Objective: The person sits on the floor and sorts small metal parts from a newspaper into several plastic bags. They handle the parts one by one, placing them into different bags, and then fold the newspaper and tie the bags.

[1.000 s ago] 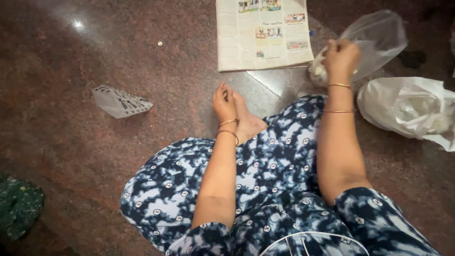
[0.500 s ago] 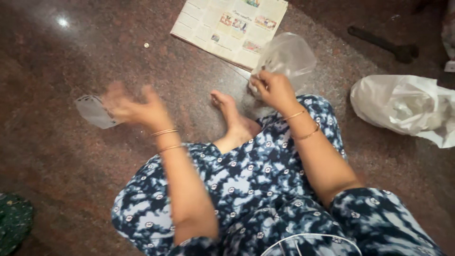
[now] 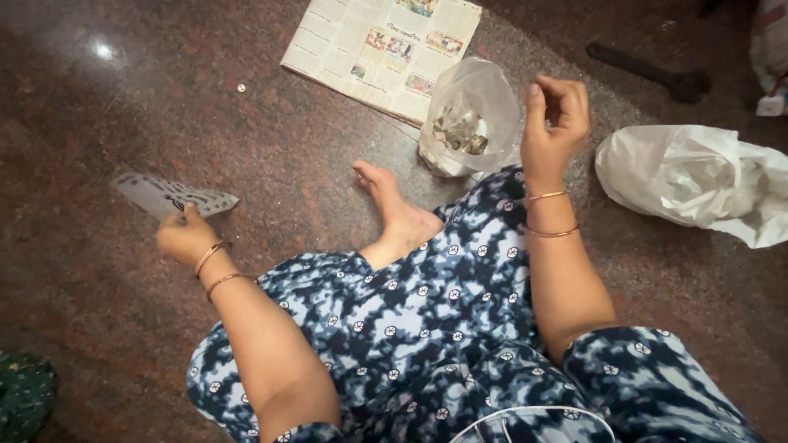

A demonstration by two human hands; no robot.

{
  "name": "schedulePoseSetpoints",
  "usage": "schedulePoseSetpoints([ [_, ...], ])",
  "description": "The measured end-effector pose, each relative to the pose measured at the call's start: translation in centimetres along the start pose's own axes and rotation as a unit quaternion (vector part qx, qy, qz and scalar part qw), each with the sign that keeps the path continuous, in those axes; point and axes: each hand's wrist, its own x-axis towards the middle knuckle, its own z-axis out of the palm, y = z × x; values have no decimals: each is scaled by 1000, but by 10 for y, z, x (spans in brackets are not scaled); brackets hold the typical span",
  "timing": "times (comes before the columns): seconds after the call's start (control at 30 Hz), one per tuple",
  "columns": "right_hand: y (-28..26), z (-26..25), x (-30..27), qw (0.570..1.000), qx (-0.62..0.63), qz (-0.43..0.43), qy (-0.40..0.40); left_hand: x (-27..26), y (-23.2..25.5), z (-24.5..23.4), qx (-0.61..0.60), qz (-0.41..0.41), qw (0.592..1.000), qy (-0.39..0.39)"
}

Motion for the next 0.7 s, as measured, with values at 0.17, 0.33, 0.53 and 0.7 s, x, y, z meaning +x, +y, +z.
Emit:
schedulePoseSetpoints([
  [0.17,-24,11,-16,995,82,-43,-41,4,102,-57,-142,147,975,-87],
  [0.33,-74,32,-36,938,123,-158,-282,-32,228,-117,-305,202,885,-287],
  [0.53,-94,35,-45,894,177,-141,-386,-79,289,-130,-373,238,774,-452],
  [0.7,-71,33,-54,687,466,267,-488,-96,288,-117,-499,193,708,-460],
])
